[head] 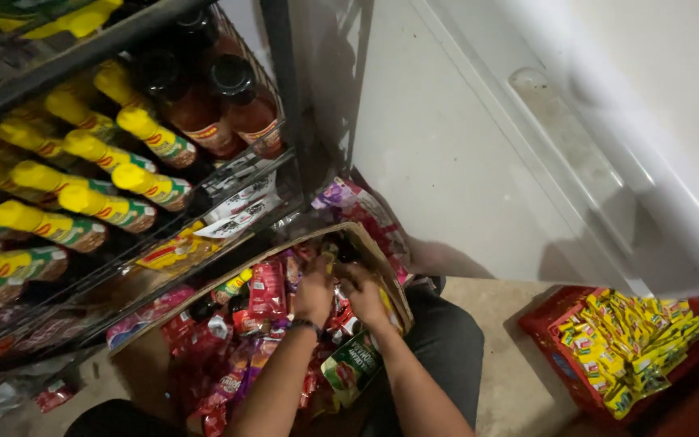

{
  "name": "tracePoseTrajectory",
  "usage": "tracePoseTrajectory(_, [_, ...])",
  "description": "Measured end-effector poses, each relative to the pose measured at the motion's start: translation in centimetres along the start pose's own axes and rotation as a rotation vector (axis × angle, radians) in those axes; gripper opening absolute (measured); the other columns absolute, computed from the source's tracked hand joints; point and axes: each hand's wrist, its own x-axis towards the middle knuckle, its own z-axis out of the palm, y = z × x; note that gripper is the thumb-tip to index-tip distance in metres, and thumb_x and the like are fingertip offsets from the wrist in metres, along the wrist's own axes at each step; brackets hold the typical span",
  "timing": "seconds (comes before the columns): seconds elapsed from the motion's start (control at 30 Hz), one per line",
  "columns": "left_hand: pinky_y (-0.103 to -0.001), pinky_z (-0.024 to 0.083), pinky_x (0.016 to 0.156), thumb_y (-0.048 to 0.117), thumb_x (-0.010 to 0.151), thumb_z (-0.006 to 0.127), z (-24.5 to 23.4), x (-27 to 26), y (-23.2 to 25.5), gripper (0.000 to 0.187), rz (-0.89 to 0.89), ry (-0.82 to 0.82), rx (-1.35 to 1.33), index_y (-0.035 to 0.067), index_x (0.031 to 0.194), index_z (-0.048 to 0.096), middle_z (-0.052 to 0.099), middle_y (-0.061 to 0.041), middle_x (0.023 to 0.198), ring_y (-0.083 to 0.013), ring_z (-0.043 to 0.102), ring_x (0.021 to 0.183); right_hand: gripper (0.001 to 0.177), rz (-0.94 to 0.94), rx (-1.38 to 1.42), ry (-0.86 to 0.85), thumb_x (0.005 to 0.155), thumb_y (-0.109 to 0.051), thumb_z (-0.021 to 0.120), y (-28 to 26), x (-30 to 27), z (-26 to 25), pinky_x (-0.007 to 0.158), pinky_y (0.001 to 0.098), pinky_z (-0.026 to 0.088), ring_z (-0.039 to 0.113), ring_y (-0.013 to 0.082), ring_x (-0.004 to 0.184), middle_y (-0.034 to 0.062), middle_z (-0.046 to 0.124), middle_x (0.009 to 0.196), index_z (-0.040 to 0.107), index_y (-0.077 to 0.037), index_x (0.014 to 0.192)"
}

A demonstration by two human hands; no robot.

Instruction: Restocking condiment bottles and snack packets from a box onto retail shelves.

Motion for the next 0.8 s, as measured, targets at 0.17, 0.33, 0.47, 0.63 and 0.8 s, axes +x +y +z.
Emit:
tracePoseTrajectory(0.17, [-0.049, 0.056, 0.083, 0.015, 0.098, 0.064, -4.8, -6.1, 1.5, 0.039, -0.07, 0.19, -0.159, 0.015, 0.136, 0.055, 0.071, -0.023, 0.116, -0.0417, 0.069, 0.103, 0.057, -0.094, -0.214, -0.067, 0.087, -0.004, 0.067, -5.9, -1.2, -0.4, 0.098, 0.0421, 0.05, 0.062, 0.0421, 0.12, 0.0233, 0.065, 0.128, 0.057, -0.004, 0.143])
tracePoseTrajectory(0.33, [-0.035, 0.058, 0.073, 0.021, 0.102, 0.059, -11.5, -14.0, 1.7, 0.025, -0.071, 0.21, -0.552, 0.012, 0.125, 0.063, 0.075, -0.01, 0.114, -0.0226, 0.074, 0.09, 0.07, -0.245, -0.32, -0.27, 0.075, -0.011, 0.082, -9.5, -4.4, -0.7, 0.105, 0.0447, 0.046, 0.058, 0.0424, 0.125, 0.0234, 0.064, 0.131, 0.057, -0.002, 0.139])
tracePoseTrajectory(0.47, [-0.033, 0.05, 0.078, 0.019, 0.104, 0.059, -14.9, -18.8, -1.9, 0.03, -0.083, 0.242, -0.772, 0.011, 0.133, 0.06, 0.069, -0.01, 0.113, -0.0194, 0.061, 0.095, 0.084, -0.086, -0.051, -0.55, 0.084, -0.025, 0.087, -9.8, -9.0, 0.6, 0.104, 0.0413, 0.046, 0.058, 0.0318, 0.126, 0.0209, 0.06, 0.138, 0.041, 0.004, 0.147])
tracePoseTrajectory(0.63, [-0.03, 0.053, 0.087, 0.022, 0.1, 0.06, -13.9, -23.5, -5.8, 0.043, -0.096, 0.332, -1.166, 0.012, 0.141, 0.053, 0.068, -0.005, 0.119, -0.015, 0.063, 0.105, 0.094, 0.562, 0.07, -0.703, 0.081, -0.034, 0.079, -17.2, -15.3, 2.9, 0.09, 0.0416, 0.055, 0.066, 0.0316, 0.099, 0.0111, 0.069, 0.123, 0.034, -0.011, 0.16])
tracePoseTrajectory(0.8, [-0.03, 0.053, 0.092, 0.027, 0.099, 0.067, -11.8, -28.4, -5.7, 0.045, -0.096, 0.305, -0.925, 0.002, 0.136, 0.063, 0.073, -0.009, 0.12, -0.0163, 0.067, 0.108, 0.082, -0.042, 0.088, -0.498, 0.089, -0.023, 0.081, -14.9, -20.6, 7.2, 0.107, 0.0365, 0.048, 0.062, 0.0272, 0.126, 0.0155, 0.064, 0.135, 0.034, 0.0, 0.153])
